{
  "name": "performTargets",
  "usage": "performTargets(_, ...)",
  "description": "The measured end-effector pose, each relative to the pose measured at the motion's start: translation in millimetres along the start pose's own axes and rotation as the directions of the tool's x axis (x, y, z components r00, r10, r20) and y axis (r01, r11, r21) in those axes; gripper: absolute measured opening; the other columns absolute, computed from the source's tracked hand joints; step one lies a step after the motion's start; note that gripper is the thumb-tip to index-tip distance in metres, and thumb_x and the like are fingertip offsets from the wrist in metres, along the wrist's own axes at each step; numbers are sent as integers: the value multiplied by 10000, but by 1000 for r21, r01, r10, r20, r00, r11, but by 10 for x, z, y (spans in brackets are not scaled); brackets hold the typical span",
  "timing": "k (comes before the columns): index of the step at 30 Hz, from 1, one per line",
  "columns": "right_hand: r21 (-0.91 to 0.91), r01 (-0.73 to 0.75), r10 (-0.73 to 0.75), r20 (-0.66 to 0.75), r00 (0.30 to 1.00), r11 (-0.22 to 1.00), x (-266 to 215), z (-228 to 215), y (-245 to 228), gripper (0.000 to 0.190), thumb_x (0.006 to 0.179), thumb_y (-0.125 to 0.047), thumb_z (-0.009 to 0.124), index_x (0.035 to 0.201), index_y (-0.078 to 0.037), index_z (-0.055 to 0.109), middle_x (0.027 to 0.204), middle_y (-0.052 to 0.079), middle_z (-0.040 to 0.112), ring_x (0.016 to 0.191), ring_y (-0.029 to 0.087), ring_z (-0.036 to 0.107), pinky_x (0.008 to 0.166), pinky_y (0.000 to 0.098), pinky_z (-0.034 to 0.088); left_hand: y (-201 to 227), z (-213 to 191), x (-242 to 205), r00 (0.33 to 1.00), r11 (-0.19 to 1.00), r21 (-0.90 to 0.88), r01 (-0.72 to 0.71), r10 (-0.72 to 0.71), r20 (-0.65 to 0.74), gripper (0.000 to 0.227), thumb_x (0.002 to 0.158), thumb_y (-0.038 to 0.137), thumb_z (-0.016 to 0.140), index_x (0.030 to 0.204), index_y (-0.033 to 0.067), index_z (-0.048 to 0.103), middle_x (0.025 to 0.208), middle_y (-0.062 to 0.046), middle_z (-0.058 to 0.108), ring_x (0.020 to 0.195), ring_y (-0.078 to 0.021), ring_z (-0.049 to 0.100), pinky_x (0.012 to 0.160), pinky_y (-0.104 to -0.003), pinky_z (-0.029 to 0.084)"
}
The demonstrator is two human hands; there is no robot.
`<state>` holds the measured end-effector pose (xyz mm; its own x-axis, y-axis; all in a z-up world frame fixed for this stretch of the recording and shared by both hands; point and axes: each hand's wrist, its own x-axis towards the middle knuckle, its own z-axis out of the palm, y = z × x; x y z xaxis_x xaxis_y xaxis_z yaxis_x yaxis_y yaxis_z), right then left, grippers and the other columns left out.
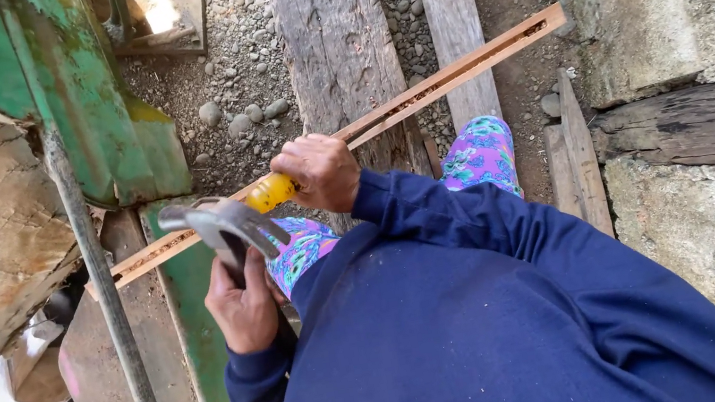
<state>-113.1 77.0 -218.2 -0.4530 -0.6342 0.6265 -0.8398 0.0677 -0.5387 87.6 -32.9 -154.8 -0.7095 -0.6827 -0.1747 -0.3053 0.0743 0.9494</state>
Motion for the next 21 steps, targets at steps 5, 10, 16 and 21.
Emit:
performTargets(5, 6, -3, 2, 65, 998, 1000, -9, 21, 1, 494, 628, -126, 872, 1048, -109, 613, 923, 64, 592, 855, 286, 626, 757, 408, 494, 289, -118, -143, 977, 958, 199, -206, 212, -9, 168, 1023, 142, 652, 962, 0, 586, 645, -16, 625, 507, -63, 586, 473, -261, 453)
performTargets(10, -7, 2, -1, 66, 998, 1000, -127, 133, 85, 438, 681, -150, 845, 1057, -99, 628, 930, 71, 603, 845, 272, 633, 747, 401, 499, 125, -22, -25, 968, 881, 408, -240, 250, 29, 314, 985, 158, 778, 857, 10, 533, 599, -134, 536, 535, -193, 492, 518, -346, 430)
performTargets(16, -71, 101, -92, 127, 988, 992, -302, 360, 163, 251, 877, -221, 746, 1089, -141, 639, 1005, 38, 631, 948, 231, 664, 852, 377, 531, -92, 33, 7, 953, 866, 426, -262, 161, 258, 306, 910, 206, 798, 854, 3, 576, 614, -138, 574, 517, -174, 580, 519, -389, 472)
performTargets(21, -104, 64, -37, 239, 970, 993, -130, 338, 98, 356, 719, -232, 775, 1032, -109, 658, 845, 49, 625, 809, 243, 660, 722, 394, 510, -89, -15, -96, 999, 989, 145, -39, 34, 35, 199, 971, 158, 688, 885, 2, 599, 621, -49, 597, 454, -98, 535, 417, -291, 423)
